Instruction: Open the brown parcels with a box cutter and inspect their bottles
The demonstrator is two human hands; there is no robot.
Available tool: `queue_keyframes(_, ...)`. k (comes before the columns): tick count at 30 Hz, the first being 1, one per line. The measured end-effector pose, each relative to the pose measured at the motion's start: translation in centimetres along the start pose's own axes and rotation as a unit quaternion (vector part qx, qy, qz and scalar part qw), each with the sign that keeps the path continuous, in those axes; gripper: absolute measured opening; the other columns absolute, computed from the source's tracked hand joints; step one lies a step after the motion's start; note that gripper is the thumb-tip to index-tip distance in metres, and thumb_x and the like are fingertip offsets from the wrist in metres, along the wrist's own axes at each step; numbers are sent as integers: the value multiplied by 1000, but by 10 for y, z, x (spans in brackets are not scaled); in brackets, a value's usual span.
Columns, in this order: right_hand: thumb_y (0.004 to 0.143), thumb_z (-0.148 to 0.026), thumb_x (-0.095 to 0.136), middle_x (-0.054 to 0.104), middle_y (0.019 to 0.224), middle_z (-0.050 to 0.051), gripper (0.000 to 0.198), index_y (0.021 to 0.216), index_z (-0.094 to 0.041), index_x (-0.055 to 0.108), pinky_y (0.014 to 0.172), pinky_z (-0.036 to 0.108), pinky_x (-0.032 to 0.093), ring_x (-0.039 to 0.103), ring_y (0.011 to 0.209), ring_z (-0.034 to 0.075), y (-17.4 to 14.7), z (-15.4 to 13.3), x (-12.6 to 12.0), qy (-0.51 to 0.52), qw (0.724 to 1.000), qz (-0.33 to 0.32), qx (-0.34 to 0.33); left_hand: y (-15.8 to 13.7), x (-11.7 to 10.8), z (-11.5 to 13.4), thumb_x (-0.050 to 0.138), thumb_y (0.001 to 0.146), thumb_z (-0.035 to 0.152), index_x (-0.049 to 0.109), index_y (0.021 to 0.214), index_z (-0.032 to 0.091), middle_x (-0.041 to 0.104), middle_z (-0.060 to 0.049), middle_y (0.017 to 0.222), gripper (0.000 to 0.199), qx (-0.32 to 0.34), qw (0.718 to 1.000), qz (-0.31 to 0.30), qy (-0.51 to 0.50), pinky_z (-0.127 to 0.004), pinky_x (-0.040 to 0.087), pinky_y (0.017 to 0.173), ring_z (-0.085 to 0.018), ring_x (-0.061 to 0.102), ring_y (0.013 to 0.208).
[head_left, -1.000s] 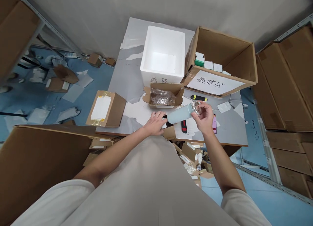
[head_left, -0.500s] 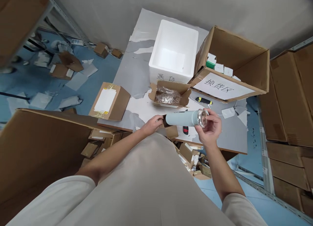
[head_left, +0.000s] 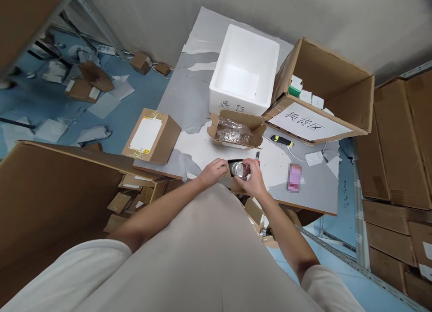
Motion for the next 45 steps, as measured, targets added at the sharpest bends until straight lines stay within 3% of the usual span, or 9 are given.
queue_keyframes(4, 81, -34, 57, 54, 116, 15, 45, 121, -17, 47, 95, 48, 45, 52, 108, 29, 5, 4, 19, -98, 993, -63, -24, 1, -4, 1, 40, 84, 5, 57, 76, 18, 60, -7, 88, 23, 1, 1000, -2, 7, -29, 52, 80, -16, 58, 94)
queue_keyframes(12, 92, -38, 41, 43, 143, 19, 46, 133, -16, 43, 105, 74, -1, 32, 136, 36, -5, 4, 28, -238, 954, -156, -100, -1, -9, -3, 42, 84, 6, 59, 80, 18, 60, -6, 94, 21, -8, 1000, 7, -10, -30, 53, 83, -16, 58, 97)
queue_keyframes(16, 88, -46, 50, 24, 154, 20, 58, 136, -16, 42, 108, 70, 10, 18, 143, 38, -15, 21, 23, -181, 980, -79, -34, -3, -10, -9, 44, 80, 3, 61, 86, 18, 58, -8, 103, 23, -42, 999, 12, -20, -34, 52, 86, -17, 57, 100)
queue_keyframes(21, 91, -44, 45, 51, 134, 23, 60, 141, -15, 31, 100, 51, 44, 53, 123, 28, -32, 53, 28, 103, 975, 109, 163, -9, -6, -3, 61, 80, 17, 52, 114, 19, 51, -11, 116, 35, -163, 979, 56, -105, -38, 53, 89, -19, 58, 105)
queue_keyframes(24, 90, -36, 49, 56, 131, 18, 51, 137, -18, 40, 103, 45, 46, 56, 121, 23, -36, 51, 35, 183, 973, 66, 123, -15, -1, 4, 60, 83, 21, 49, 116, 18, 54, -10, 112, 35, -216, 964, 74, -137, -37, 54, 88, -17, 60, 102)
queue_keyframes(32, 82, -7, 47, 27, 155, 11, 61, 140, -25, 42, 110, 56, 33, 20, 145, 27, -38, 54, 18, -3, 977, -175, -122, -16, 3, 5, 58, 75, 10, 51, 127, 18, 44, -17, 136, 53, -63, 992, -106, -37, -50, 45, 101, -30, 43, 130)
queue_keyframes(35, 82, -15, 55, 39, 149, 13, 54, 135, -23, 48, 109, 57, 34, 24, 143, 30, -33, 52, 19, -11, 977, -144, -158, -12, 3, 5, 63, 79, 21, 54, 122, 16, 40, -19, 139, 45, -82, 991, -101, -39, -48, 46, 101, -30, 43, 129)
queue_keyframes(40, 90, -34, 53, 52, 135, 16, 60, 143, -20, 31, 102, 49, 45, 52, 124, 25, -11, 43, 22, 67, 995, 29, -61, -7, 5, 8, 59, 86, 31, 59, 106, 17, 45, -16, 134, 25, -120, 988, -54, -76, -42, 47, 102, -25, 49, 125)
queue_keyframes(45, 91, -39, 50, 57, 127, 12, 35, 122, -24, 56, 103, 50, 43, 51, 122, 26, 10, 42, 25, 27, 997, -16, -77, -7, 7, 6, 63, 84, 38, 52, 115, 18, 50, -16, 130, 38, -132, 987, -24, -86, -44, 47, 101, -25, 50, 123)
Point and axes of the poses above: each hand's wrist, its own y-axis towards the middle knuckle, its own x-axis out of the palm, z = x × y, the point moved 4 cm from there along y, towards the middle knuckle
